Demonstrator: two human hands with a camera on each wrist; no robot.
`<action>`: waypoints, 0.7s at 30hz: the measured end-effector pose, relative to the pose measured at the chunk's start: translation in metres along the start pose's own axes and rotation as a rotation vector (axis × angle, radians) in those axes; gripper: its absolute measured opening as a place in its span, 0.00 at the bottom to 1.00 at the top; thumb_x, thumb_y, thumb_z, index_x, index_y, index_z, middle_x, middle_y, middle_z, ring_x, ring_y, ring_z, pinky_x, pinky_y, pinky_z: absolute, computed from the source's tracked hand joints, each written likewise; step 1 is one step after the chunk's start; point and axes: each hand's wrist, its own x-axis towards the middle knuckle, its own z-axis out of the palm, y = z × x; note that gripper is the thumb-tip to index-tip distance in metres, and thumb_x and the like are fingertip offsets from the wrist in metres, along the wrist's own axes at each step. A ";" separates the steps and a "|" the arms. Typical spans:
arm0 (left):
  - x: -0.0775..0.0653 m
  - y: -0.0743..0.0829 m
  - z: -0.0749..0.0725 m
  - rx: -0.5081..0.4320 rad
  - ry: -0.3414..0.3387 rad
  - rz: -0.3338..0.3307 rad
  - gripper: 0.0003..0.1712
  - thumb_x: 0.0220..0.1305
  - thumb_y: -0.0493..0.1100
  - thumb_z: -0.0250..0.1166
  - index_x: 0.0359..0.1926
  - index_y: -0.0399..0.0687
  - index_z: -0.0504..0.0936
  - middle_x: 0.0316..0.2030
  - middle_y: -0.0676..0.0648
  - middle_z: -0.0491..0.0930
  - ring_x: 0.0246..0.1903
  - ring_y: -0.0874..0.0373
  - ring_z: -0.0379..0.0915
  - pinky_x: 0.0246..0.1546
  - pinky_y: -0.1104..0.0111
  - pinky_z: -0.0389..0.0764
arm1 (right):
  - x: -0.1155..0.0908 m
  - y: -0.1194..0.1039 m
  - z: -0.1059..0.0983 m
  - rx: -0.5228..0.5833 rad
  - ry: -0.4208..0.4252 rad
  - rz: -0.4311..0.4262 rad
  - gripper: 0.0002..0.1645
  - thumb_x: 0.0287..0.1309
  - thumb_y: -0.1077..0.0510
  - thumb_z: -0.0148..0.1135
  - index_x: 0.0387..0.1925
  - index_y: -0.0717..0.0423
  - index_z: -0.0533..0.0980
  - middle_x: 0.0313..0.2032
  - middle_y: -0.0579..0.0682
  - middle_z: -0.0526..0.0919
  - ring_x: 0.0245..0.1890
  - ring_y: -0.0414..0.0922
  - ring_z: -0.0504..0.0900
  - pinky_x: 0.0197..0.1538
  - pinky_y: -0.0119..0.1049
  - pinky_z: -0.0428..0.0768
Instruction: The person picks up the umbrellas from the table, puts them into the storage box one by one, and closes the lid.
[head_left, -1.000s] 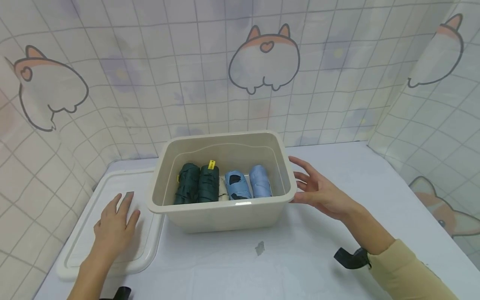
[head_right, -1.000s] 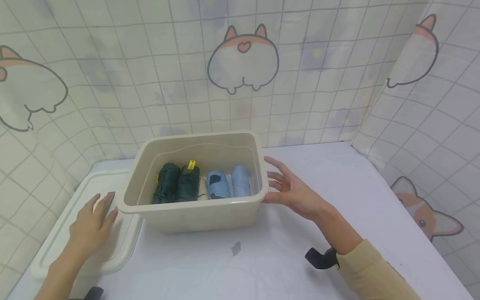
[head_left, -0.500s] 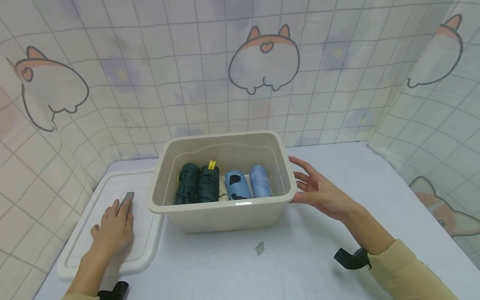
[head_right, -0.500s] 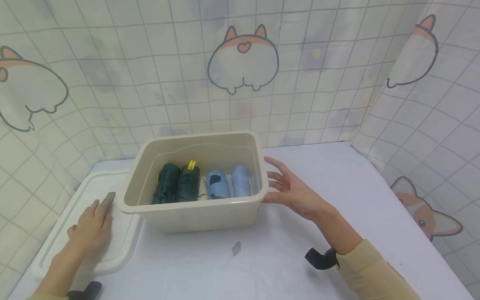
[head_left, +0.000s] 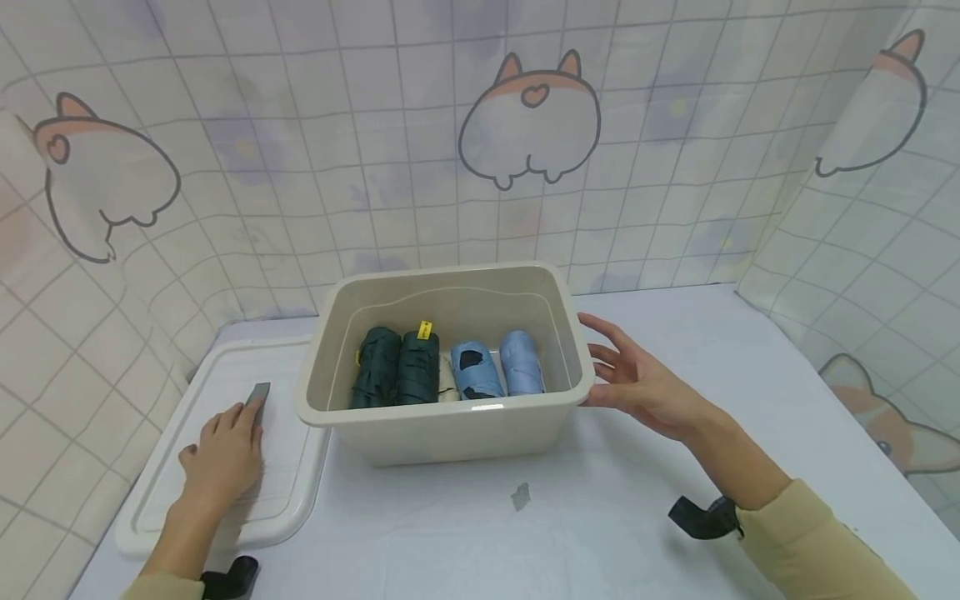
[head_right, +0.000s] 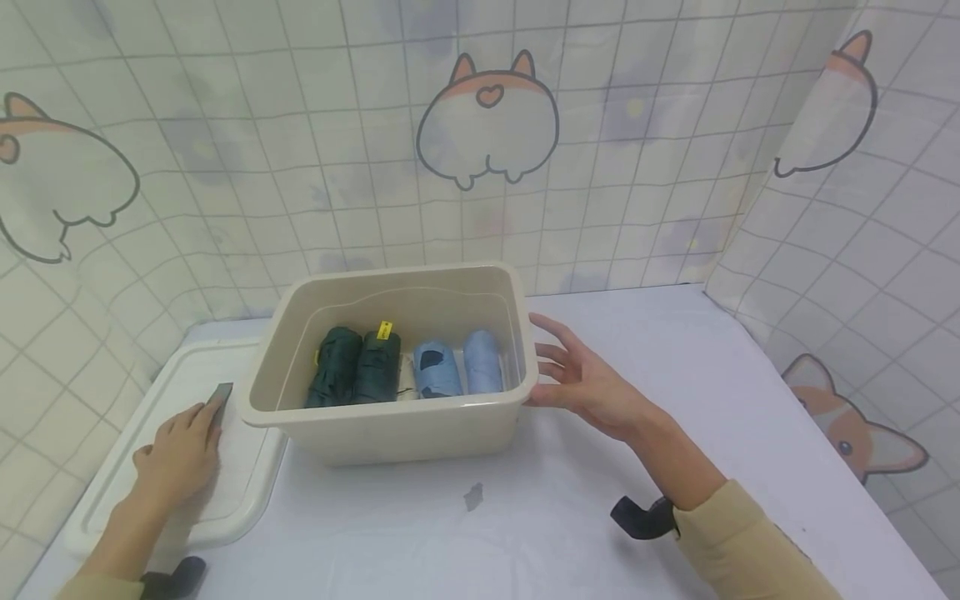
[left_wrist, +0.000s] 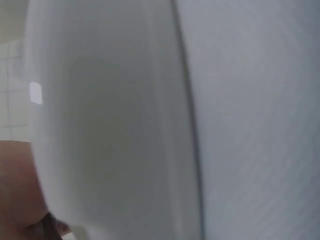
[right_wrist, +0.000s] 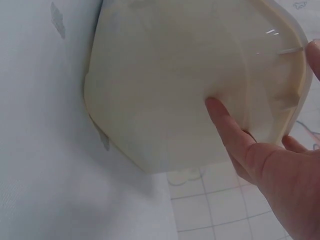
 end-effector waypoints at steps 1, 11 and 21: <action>0.000 0.000 0.001 0.007 0.017 0.002 0.25 0.79 0.38 0.46 0.71 0.32 0.62 0.67 0.23 0.59 0.65 0.21 0.51 0.51 0.20 0.55 | 0.000 0.000 0.000 0.003 -0.001 0.001 0.57 0.65 0.69 0.64 0.82 0.42 0.43 0.76 0.65 0.53 0.73 0.62 0.60 0.60 0.50 0.78; 0.005 -0.003 0.006 0.008 0.143 0.092 0.23 0.75 0.32 0.52 0.66 0.24 0.68 0.58 0.19 0.66 0.58 0.19 0.60 0.47 0.27 0.69 | 0.000 -0.001 0.000 0.015 -0.008 0.002 0.56 0.65 0.69 0.64 0.82 0.42 0.44 0.76 0.64 0.53 0.73 0.59 0.61 0.61 0.50 0.78; 0.006 0.007 0.004 0.015 0.149 0.118 0.22 0.69 0.24 0.54 0.61 0.13 0.67 0.54 0.13 0.64 0.52 0.16 0.62 0.50 0.33 0.71 | 0.000 0.000 -0.002 0.023 -0.026 -0.017 0.56 0.65 0.70 0.64 0.82 0.44 0.44 0.75 0.67 0.52 0.72 0.60 0.63 0.61 0.50 0.78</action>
